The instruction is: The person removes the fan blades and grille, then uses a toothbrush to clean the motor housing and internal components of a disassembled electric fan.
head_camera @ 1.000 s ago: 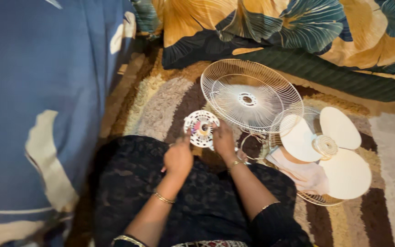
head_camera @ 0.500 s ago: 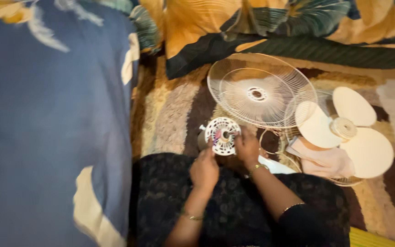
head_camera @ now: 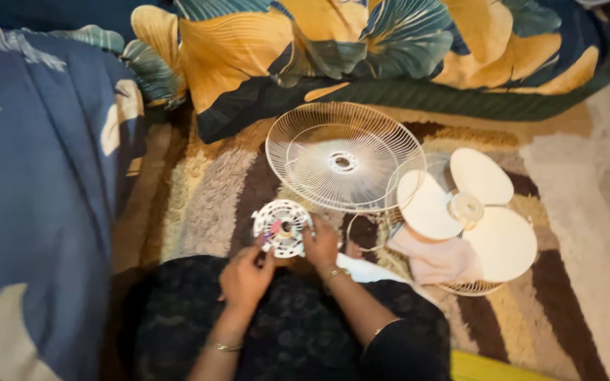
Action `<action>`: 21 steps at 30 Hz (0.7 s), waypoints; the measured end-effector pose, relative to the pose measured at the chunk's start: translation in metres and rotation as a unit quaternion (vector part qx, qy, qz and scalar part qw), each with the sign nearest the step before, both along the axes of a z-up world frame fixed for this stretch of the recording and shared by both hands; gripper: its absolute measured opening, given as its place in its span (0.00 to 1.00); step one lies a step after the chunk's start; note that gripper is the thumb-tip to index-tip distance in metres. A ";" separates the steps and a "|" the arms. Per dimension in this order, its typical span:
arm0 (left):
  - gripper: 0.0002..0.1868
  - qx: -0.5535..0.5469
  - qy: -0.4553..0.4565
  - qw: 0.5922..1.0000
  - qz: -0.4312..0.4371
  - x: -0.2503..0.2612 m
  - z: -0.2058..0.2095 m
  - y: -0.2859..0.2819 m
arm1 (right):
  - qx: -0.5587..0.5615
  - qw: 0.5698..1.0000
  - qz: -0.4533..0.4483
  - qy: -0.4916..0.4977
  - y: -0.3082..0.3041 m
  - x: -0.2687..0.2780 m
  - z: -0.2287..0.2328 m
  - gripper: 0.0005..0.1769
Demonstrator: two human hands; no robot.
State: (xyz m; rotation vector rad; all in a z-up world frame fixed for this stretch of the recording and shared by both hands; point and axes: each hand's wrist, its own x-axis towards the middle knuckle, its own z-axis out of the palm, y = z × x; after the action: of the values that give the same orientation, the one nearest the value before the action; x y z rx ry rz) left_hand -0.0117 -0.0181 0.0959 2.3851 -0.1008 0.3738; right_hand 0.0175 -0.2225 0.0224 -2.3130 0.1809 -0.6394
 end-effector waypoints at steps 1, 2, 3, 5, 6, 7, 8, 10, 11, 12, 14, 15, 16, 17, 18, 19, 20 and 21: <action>0.19 0.020 -0.023 0.999 0.012 -0.002 -0.002 -0.003 | -0.002 1.000 0.011 -0.028 0.000 0.000 0.002 0.17; 0.20 0.064 -0.004 0.998 0.014 -0.001 -0.002 -0.002 | -0.004 0.998 0.022 -0.057 0.002 0.002 0.005 0.17; 0.20 0.104 0.020 0.994 0.017 -0.003 -0.003 -0.002 | 0.021 0.999 0.030 -0.039 0.002 0.002 0.009 0.16; 0.22 0.108 0.042 0.993 0.034 -0.004 -0.001 -0.007 | 0.085 0.996 0.041 -0.003 0.005 0.001 0.016 0.16; 0.21 0.107 0.062 0.992 0.041 -0.008 0.000 -0.014 | 0.123 0.991 0.044 0.016 0.004 0.000 0.020 0.16; 0.21 0.105 0.079 0.990 0.051 -0.010 0.003 -0.016 | 0.116 0.992 0.053 0.017 0.000 0.003 0.023 0.16; 0.21 0.102 0.096 0.988 0.060 -0.013 0.005 -0.023 | 0.110 0.992 0.061 0.019 -0.004 0.006 0.023 0.16; 0.20 0.111 0.128 0.981 0.094 -0.015 0.003 -0.041 | 0.124 0.988 0.084 0.024 -0.012 0.011 0.017 0.15; 0.20 0.119 0.142 0.977 0.110 -0.014 0.001 -0.044 | 0.142 0.985 0.095 0.026 -0.016 0.018 0.012 0.15; 0.18 0.114 0.136 0.978 0.106 -0.014 -0.003 -0.049 | 0.160 0.981 0.106 0.029 -0.020 0.025 0.006 0.15; 0.16 0.109 0.115 0.983 0.094 -0.005 -0.012 -0.055 | 0.164 0.981 0.106 -0.007 -0.026 0.037 -0.004 0.16; 0.16 0.111 0.121 0.981 0.100 -0.002 -0.016 -0.054 | 0.189 0.976 0.102 0.030 -0.028 0.039 -0.008 0.17; 0.16 0.113 0.127 0.980 0.106 0.001 -0.018 -0.057 | 0.213 0.970 0.098 0.067 -0.029 0.043 -0.010 0.17; 0.16 0.113 0.135 0.978 0.110 0.003 -0.021 -0.060 | 0.203 0.972 0.097 0.064 -0.030 0.043 -0.011 0.17; 0.17 0.099 0.130 0.981 0.107 0.004 -0.022 -0.059 | 0.193 0.975 0.095 0.061 -0.030 0.042 -0.013 0.17; 0.19 0.083 0.125 0.983 0.105 0.002 -0.024 -0.058 | 0.181 0.977 0.095 0.059 -0.030 0.042 -0.013 0.18; 0.22 0.067 0.121 0.985 0.103 0.000 -0.024 -0.057 | 0.160 0.981 0.099 0.055 -0.030 0.046 -0.013 0.18; 0.21 0.069 0.115 0.986 0.101 -0.004 -0.025 -0.054 | 0.143 0.983 0.100 0.057 -0.028 0.044 -0.015 0.18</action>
State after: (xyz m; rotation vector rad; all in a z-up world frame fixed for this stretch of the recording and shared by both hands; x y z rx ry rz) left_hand -0.0154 -0.0720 0.0705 2.5655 0.2285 0.1877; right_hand 0.0611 -0.2507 0.0076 -2.0581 0.0857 -0.3543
